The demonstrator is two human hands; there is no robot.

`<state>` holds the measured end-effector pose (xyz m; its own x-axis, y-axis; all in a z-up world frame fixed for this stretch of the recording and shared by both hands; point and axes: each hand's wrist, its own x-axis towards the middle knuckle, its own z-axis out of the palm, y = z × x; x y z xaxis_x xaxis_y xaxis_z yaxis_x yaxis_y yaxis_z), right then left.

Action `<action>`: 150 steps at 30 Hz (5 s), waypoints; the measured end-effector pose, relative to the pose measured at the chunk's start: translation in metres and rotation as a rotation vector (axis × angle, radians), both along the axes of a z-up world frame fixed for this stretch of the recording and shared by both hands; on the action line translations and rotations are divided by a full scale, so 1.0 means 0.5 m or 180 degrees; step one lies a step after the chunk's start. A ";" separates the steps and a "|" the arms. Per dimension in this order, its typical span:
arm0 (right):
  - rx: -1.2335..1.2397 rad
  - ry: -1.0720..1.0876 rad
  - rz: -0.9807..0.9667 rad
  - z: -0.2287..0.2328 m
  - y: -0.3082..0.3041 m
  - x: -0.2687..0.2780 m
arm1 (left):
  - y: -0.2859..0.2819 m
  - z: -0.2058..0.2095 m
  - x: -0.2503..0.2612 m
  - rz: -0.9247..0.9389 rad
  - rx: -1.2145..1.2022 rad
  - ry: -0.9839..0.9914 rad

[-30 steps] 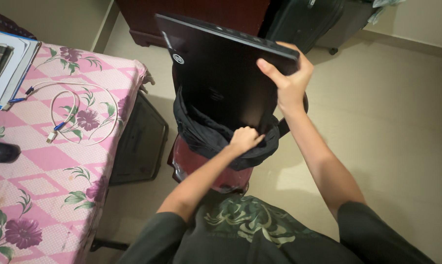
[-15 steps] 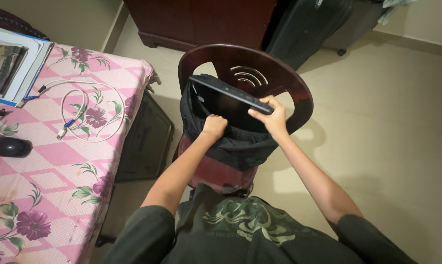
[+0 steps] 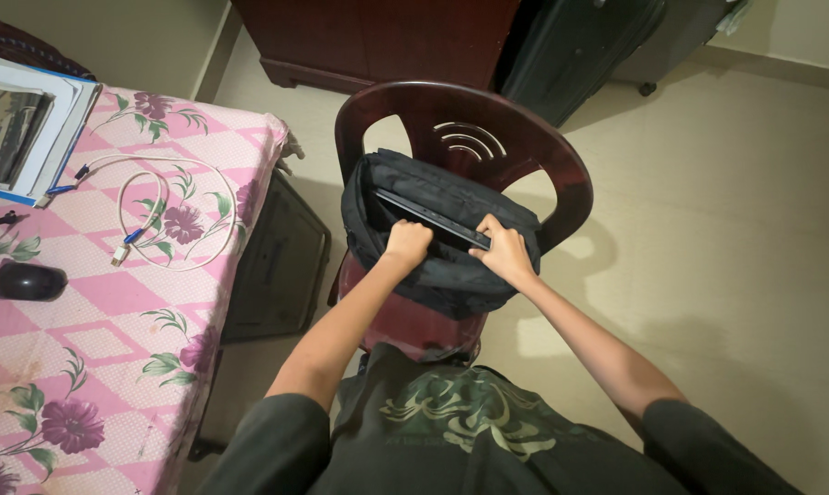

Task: The person places a black TUF GAMING bag on a chair, opens it, and removes a power adapter. They plug the adapter into a wall socket, then place the adapter and a laptop into the bag. Finally, they coil the adapter cable on the table.

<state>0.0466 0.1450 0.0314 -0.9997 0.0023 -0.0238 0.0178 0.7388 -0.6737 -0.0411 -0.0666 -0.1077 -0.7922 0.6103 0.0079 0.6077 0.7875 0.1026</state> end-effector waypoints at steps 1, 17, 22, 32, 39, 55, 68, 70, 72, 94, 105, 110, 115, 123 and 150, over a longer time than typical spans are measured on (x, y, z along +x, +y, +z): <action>0.0049 0.0011 0.0058 0.002 0.001 0.003 | 0.004 -0.001 0.006 -0.0003 -0.0019 -0.0014; 0.1177 -0.0609 0.0499 -0.011 0.032 -0.045 | -0.025 0.048 -0.037 -0.0372 0.0121 -0.0103; 0.1454 -0.0515 0.0429 -0.032 0.055 -0.084 | -0.023 0.055 -0.040 -0.0412 0.0017 0.0251; 0.1937 -0.0381 0.0367 -0.025 0.055 -0.128 | -0.052 0.149 -0.007 -0.0382 0.0322 0.0488; 0.2066 0.0250 0.0492 0.018 0.004 -0.047 | -0.064 0.062 0.018 -0.0509 -0.0424 -0.0549; 0.1159 -0.2050 0.1384 -0.179 -0.025 -0.175 | -0.059 -0.095 0.019 -0.0343 -0.1620 -0.2006; 0.0735 -0.1610 0.1449 -0.221 0.008 -0.180 | -0.076 0.125 0.031 -0.0232 -0.0321 -0.1450; 0.0956 -0.1522 0.1360 -0.174 0.007 -0.175 | -0.087 0.201 0.029 0.0052 0.0482 -0.1117; 0.0871 -0.1341 0.1046 -0.120 -0.001 -0.165 | -0.098 0.265 0.035 0.0083 0.1222 -0.0931; -0.1173 0.1411 0.0338 0.110 -0.399 0.108 | -0.451 0.280 0.287 0.1724 0.3499 -0.0054; -0.1478 0.0807 0.1813 0.110 -0.505 0.305 | -0.491 0.295 0.701 0.3141 0.4021 0.0595; -0.1647 0.0396 0.2466 0.102 -0.587 0.406 | -0.510 0.286 0.884 0.3712 0.3979 0.0824; -0.1565 0.0074 0.3145 0.106 -0.690 0.484 | -0.567 0.288 1.005 0.4235 0.4042 0.1138; -0.1486 -0.0205 0.3976 0.101 -0.950 0.596 | -0.730 0.270 1.162 0.4598 0.4221 0.1786; -0.1835 -0.1224 0.6470 0.117 -1.703 1.063 | -1.095 0.297 1.607 0.6649 0.3199 0.3878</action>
